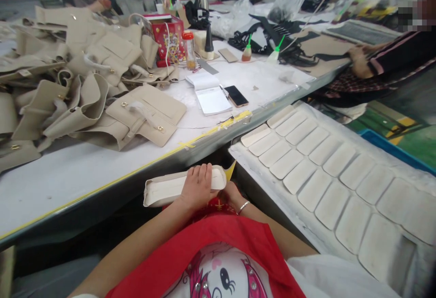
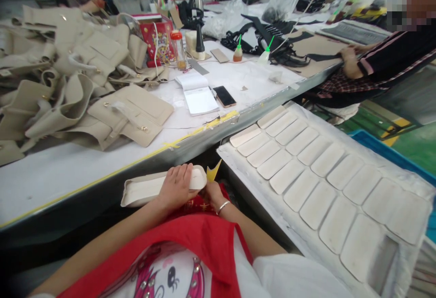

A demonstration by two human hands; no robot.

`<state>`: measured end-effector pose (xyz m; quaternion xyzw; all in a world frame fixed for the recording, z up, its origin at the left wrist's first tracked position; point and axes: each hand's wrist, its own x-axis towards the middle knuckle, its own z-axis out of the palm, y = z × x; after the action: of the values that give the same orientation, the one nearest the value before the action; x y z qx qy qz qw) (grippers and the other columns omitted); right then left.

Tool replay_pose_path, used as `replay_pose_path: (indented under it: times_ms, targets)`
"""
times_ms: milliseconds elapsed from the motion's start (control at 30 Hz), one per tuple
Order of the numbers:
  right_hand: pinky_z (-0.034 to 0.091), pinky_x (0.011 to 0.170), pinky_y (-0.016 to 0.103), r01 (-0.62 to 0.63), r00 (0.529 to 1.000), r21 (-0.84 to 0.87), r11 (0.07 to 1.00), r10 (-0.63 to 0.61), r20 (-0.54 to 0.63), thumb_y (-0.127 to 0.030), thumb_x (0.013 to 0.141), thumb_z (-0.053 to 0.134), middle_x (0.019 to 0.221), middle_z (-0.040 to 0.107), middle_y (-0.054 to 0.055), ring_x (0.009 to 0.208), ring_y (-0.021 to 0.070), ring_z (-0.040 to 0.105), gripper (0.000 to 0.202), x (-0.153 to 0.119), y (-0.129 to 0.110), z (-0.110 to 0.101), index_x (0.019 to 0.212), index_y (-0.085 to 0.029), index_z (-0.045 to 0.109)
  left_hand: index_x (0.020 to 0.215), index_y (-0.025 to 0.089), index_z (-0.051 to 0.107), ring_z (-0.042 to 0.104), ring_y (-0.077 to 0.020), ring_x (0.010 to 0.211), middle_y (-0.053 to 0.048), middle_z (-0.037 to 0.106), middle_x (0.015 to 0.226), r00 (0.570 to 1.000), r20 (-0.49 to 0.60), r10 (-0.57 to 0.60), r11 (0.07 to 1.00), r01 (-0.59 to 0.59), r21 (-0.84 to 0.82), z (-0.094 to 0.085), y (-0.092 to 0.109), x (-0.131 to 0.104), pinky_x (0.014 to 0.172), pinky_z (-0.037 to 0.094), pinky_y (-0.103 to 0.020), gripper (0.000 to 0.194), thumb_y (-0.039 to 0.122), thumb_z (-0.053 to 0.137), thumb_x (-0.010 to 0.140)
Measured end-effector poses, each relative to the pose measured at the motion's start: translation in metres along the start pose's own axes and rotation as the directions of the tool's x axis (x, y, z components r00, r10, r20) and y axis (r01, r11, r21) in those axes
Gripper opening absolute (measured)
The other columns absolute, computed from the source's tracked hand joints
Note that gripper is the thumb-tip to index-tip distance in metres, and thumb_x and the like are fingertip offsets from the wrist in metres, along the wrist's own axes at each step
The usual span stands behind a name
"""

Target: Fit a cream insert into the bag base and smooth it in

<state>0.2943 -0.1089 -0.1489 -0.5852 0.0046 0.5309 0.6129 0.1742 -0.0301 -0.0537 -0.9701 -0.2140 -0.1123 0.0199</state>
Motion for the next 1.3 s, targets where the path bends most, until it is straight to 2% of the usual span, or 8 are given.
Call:
replay_pose_path:
  times_ms: [167, 233, 300, 433, 533, 667, 867, 1300]
  targets:
    - [0.043, 0.038, 0.022, 0.067, 0.995, -0.34, 0.938, -0.09, -0.052, -0.051, 0.079, 0.056, 0.061, 0.061, 0.001, 0.037, 0.011, 0.053, 0.034, -0.048, -0.059, -0.071, 0.083, -0.017, 0.052, 0.13, 0.002, 0.043, 0.048, -0.0349, 0.107, -0.023, 0.052, 0.121, 0.999, -0.033, 0.007, 0.999, -0.008, -0.033, -0.001, -0.001, -0.001, 0.096, 0.032, -0.046, 0.071, 0.055, 0.042, 0.083]
    - [0.049, 0.045, 0.024, 0.075, 0.995, -0.52, 0.851, -0.026, 0.1, -0.053, 0.079, 0.055, 0.064, 0.063, 0.004, 0.047, 0.0139, 0.06, 0.039, -0.069, -0.09, -0.094, 0.083, -0.015, 0.053, 0.129, 0.002, 0.044, 0.048, -0.0345, 0.107, -0.023, 0.052, 0.121, 0.999, -0.041, 0.009, 0.999, -0.01, -0.044, 0.0, -0.001, 0.0, 0.096, 0.032, -0.046, 0.07, 0.055, 0.042, 0.083]
    - [0.052, 0.052, 0.025, 0.065, 0.955, -0.6, 0.798, 0.124, 0.269, -0.051, 0.077, 0.06, 0.075, 0.067, 0.007, 0.057, 0.015, 0.064, 0.039, -0.085, -0.118, -0.103, 0.088, -0.013, 0.054, 0.129, 0.002, 0.044, 0.048, -0.0341, 0.106, -0.022, 0.053, 0.12, 0.999, -0.038, 0.009, 0.999, -0.011, -0.043, 0.001, -0.001, 0.0, 0.095, 0.032, -0.046, 0.069, 0.054, 0.044, 0.083]
    - [0.045, 0.041, 0.018, 0.08, 0.779, -0.683, 0.727, 0.382, 0.497, -0.047, 0.074, 0.065, 0.073, 0.065, 0.001, 0.046, 0.009, 0.057, 0.042, -0.088, -0.146, -0.08, 0.098, -0.016, 0.047, 0.128, 0.001, 0.044, 0.048, -0.0334, 0.105, -0.021, 0.053, 0.12, 1.0, -0.018, 0.004, 1.0, -0.005, -0.025, 0.001, -0.001, 0.0, 0.094, 0.033, -0.045, 0.069, 0.051, 0.048, 0.081]
    - [0.039, 0.035, 0.016, 0.146, 0.707, -0.726, 0.672, 0.442, 0.552, -0.051, 0.077, 0.061, 0.059, 0.059, -0.005, 0.038, 0.007, 0.05, 0.042, -0.07, -0.143, -0.056, 0.096, -0.017, 0.045, 0.128, 0.001, 0.044, 0.047, -0.0326, 0.106, -0.021, 0.053, 0.12, 1.0, -0.009, -0.005, 1.0, 0.005, -0.021, 0.0, -0.001, 0.0, 0.094, 0.032, -0.044, 0.069, 0.05, 0.051, 0.079]
    - [0.037, 0.033, 0.017, 0.17, 0.684, -0.763, 0.623, 0.483, 0.547, -0.059, 0.08, 0.051, 0.052, 0.055, -0.004, 0.035, 0.0072, 0.047, 0.043, -0.05, -0.135, -0.042, 0.087, -0.016, 0.045, 0.129, 0.001, 0.043, 0.046, -0.0323, 0.108, -0.021, 0.052, 0.122, 1.0, 0.022, -0.013, 0.999, 0.013, -0.031, -0.003, -0.001, 0.0, 0.097, 0.031, -0.044, 0.074, 0.047, 0.058, 0.073]
    - [0.036, 0.032, 0.017, 0.172, 0.65, -0.721, 0.671, 0.473, 0.595, -0.06, 0.081, 0.048, 0.053, 0.055, -0.004, 0.034, 0.0064, 0.045, 0.044, -0.05, -0.137, -0.046, 0.086, -0.016, 0.046, 0.13, 0.002, 0.042, 0.046, -0.0324, 0.11, -0.021, 0.052, 0.123, 0.999, 0.038, -0.02, 0.998, 0.022, -0.057, -0.004, -0.001, 0.003, 0.098, 0.03, -0.043, 0.073, 0.042, 0.06, 0.072]
    - [0.034, 0.031, 0.016, 0.098, 0.658, -0.698, 0.71, 0.48, 0.58, -0.057, 0.082, 0.049, 0.051, 0.053, -0.004, 0.034, 0.0062, 0.044, 0.043, -0.053, -0.134, -0.034, 0.081, -0.015, 0.05, 0.131, 0.0, 0.04, 0.044, -0.032, 0.111, -0.021, 0.05, 0.124, 0.998, 0.059, -0.024, 0.996, 0.029, -0.081, -0.004, -0.002, 0.004, 0.099, 0.03, -0.044, 0.07, 0.039, 0.057, 0.075]
